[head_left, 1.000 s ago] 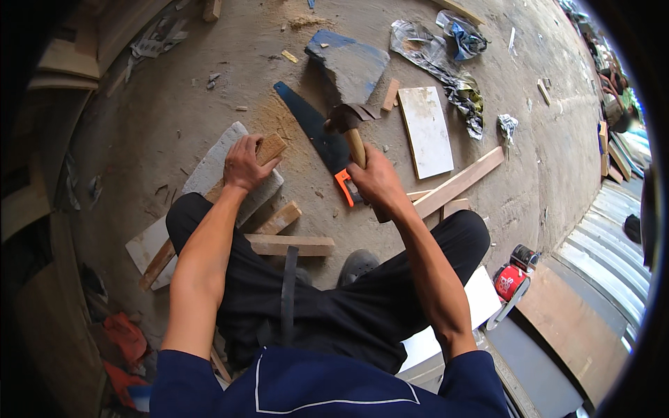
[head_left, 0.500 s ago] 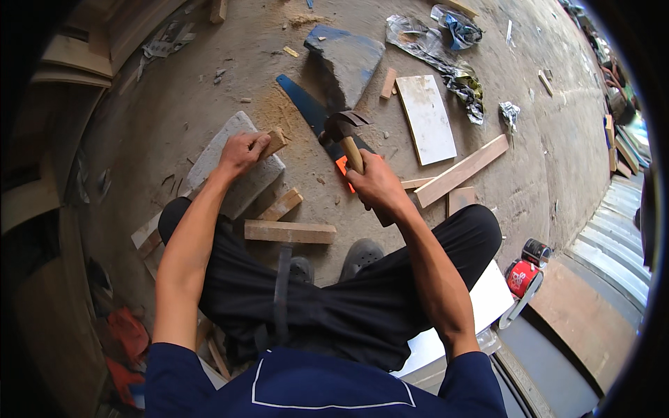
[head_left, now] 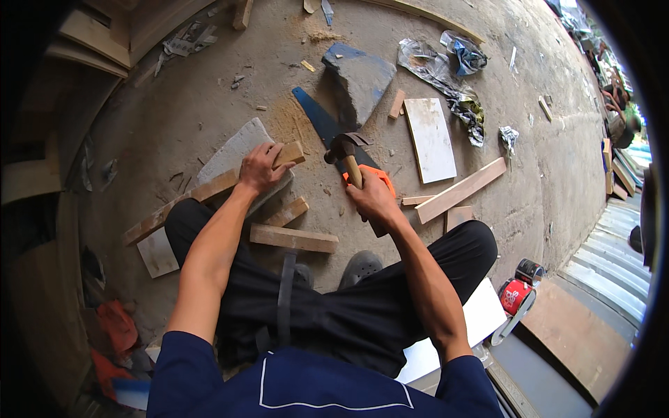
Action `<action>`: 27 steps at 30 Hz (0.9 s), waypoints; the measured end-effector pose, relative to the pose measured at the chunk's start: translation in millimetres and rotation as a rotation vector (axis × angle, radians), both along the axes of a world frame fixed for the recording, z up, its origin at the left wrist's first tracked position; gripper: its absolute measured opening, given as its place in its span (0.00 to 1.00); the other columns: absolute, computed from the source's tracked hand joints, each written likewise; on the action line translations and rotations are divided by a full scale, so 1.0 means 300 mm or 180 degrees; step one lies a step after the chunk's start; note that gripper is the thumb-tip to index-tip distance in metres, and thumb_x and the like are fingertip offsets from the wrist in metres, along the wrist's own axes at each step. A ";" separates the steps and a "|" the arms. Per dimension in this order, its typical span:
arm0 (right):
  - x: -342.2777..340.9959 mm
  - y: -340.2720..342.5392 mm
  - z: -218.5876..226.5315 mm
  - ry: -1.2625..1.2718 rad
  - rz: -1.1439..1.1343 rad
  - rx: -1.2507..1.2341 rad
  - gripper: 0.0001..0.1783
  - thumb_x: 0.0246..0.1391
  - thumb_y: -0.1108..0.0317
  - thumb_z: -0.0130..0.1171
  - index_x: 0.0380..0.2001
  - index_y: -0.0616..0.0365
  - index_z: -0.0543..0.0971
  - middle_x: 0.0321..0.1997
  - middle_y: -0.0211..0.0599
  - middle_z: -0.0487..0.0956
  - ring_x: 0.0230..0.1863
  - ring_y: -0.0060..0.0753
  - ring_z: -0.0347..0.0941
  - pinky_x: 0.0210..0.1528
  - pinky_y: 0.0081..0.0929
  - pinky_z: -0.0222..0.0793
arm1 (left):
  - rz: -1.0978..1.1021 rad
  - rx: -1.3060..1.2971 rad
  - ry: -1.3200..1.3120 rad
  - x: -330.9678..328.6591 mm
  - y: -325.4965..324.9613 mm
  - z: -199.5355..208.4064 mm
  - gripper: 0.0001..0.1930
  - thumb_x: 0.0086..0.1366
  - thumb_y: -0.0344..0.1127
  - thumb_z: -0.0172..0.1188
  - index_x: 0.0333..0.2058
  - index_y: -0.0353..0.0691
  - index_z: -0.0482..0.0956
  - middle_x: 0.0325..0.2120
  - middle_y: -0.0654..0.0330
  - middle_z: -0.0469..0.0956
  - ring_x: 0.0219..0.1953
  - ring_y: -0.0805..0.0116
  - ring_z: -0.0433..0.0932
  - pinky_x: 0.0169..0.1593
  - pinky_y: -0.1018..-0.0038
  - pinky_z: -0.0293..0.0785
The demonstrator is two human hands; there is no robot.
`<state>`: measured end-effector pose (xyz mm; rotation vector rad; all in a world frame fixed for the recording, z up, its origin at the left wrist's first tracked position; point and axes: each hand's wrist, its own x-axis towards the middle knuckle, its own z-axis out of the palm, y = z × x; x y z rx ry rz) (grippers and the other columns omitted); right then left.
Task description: The person sits on the floor and uses a hammer to drive nails into a small wooden block. They then pick up a longer wooden plank, inspect it, and use a hand saw to cut it. The person handles the wood and tools directly with their hands throughout the task.
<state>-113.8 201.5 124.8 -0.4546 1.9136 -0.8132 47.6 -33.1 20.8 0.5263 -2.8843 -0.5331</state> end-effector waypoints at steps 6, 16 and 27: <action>0.013 -0.009 -0.006 0.0092 0.0062 0.0012 0.11 0.53 0.67 0.52 0.37 0.61 0.68 0.20 0.37 0.70 0.16 0.30 0.70 0.16 0.29 0.68 | 0.0262 0.0889 -0.0505 -0.024 -0.065 0.064 0.25 0.65 0.58 0.51 0.46 0.44 0.79 0.37 0.51 0.79 0.46 0.52 0.77 0.47 0.61 0.73; 0.026 -0.042 -0.042 0.0222 0.0165 -0.0116 0.13 0.51 0.67 0.53 0.37 0.64 0.68 0.21 0.46 0.74 0.16 0.38 0.74 0.16 0.34 0.70 | 0.0929 0.0066 -0.0413 -0.004 0.016 -0.026 0.27 0.66 0.60 0.46 0.41 0.43 0.82 0.38 0.50 0.77 0.45 0.51 0.72 0.50 0.56 0.67; 0.020 -0.107 -0.078 0.0593 0.0370 0.0011 0.13 0.51 0.65 0.52 0.37 0.62 0.68 0.25 0.55 0.75 0.27 0.54 0.76 0.31 0.45 0.69 | 0.1162 0.0160 0.0077 -0.031 -0.081 -0.077 0.22 0.67 0.55 0.47 0.41 0.41 0.77 0.36 0.54 0.74 0.43 0.54 0.73 0.46 0.58 0.68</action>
